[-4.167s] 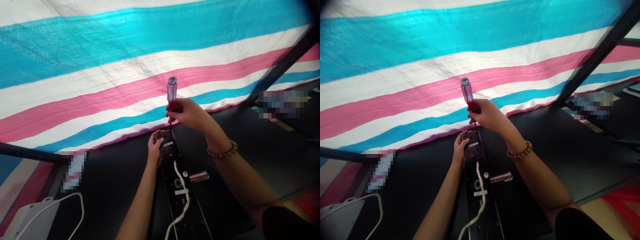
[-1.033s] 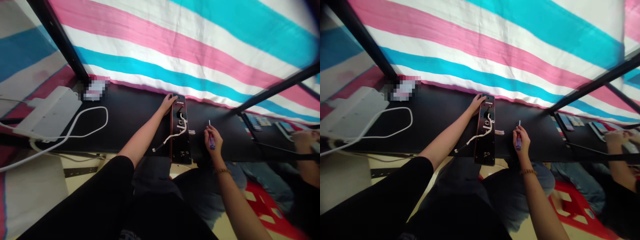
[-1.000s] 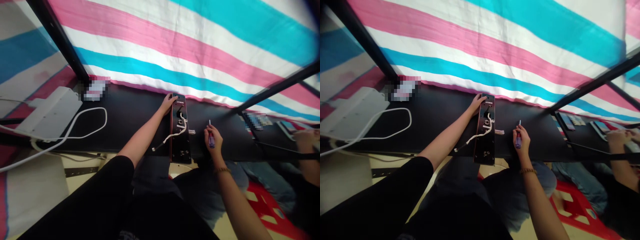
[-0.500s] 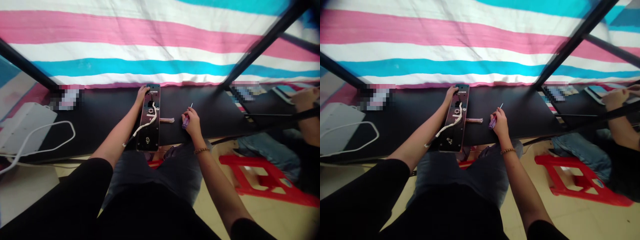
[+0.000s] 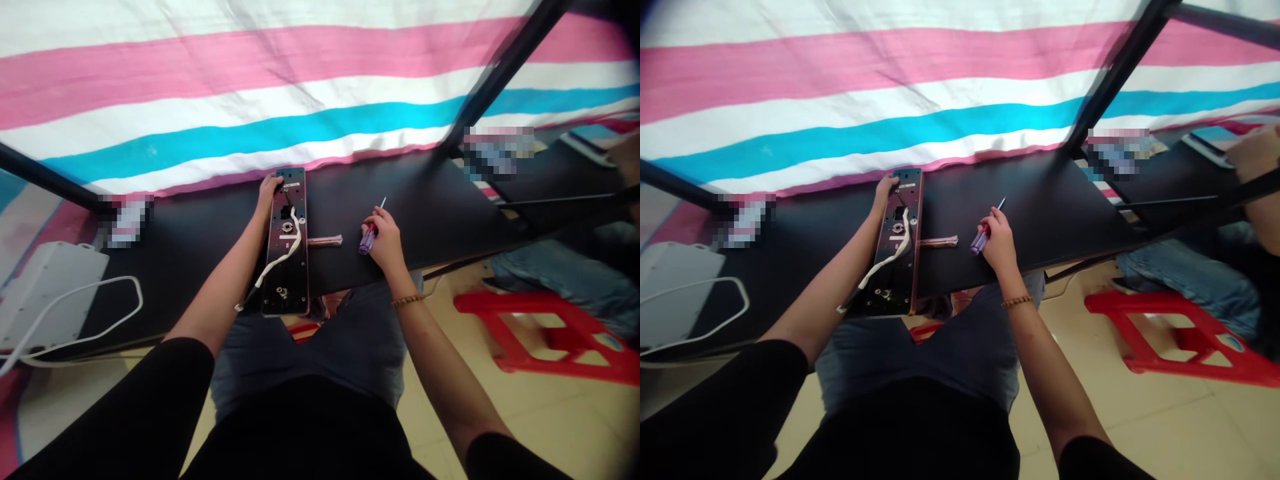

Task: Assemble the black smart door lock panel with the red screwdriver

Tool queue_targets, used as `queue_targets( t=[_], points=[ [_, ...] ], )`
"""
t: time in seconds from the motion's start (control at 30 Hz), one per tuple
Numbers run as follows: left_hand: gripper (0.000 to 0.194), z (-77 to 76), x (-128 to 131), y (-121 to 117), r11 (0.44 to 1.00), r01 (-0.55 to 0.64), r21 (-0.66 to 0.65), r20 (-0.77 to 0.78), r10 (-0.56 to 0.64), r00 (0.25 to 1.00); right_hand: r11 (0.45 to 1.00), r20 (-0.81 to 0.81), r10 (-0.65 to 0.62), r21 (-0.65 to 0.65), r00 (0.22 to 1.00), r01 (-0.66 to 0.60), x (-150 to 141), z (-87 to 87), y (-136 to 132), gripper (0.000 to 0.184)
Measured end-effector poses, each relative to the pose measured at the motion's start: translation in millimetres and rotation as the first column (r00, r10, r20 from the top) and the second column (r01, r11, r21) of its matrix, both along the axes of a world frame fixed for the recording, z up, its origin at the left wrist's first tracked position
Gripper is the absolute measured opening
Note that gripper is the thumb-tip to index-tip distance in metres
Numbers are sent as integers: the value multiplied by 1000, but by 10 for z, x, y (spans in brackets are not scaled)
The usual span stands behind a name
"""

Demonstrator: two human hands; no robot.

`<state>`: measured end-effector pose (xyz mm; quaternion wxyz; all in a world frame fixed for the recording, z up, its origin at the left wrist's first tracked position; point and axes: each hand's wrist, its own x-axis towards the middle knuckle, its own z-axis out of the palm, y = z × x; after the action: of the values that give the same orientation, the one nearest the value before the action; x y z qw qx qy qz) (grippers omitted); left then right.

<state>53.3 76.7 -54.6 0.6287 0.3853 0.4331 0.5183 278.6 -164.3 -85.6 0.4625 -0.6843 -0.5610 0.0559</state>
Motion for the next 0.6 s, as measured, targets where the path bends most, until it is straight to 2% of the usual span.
queue_targets(
  t=[0.17, 0.6],
  points=[
    [10, 25, -23, -48, 994, 45, 96, -55, -39, 998, 1000, -14, -20, 6, 1000, 20, -20, 9, -37, 15],
    [10, 85, -34, -120, 993, 54, 105, -65, -47, 997, 1000, 5, -11, 2, 1000, 11, -9, -21, -7, 15]
  ],
)
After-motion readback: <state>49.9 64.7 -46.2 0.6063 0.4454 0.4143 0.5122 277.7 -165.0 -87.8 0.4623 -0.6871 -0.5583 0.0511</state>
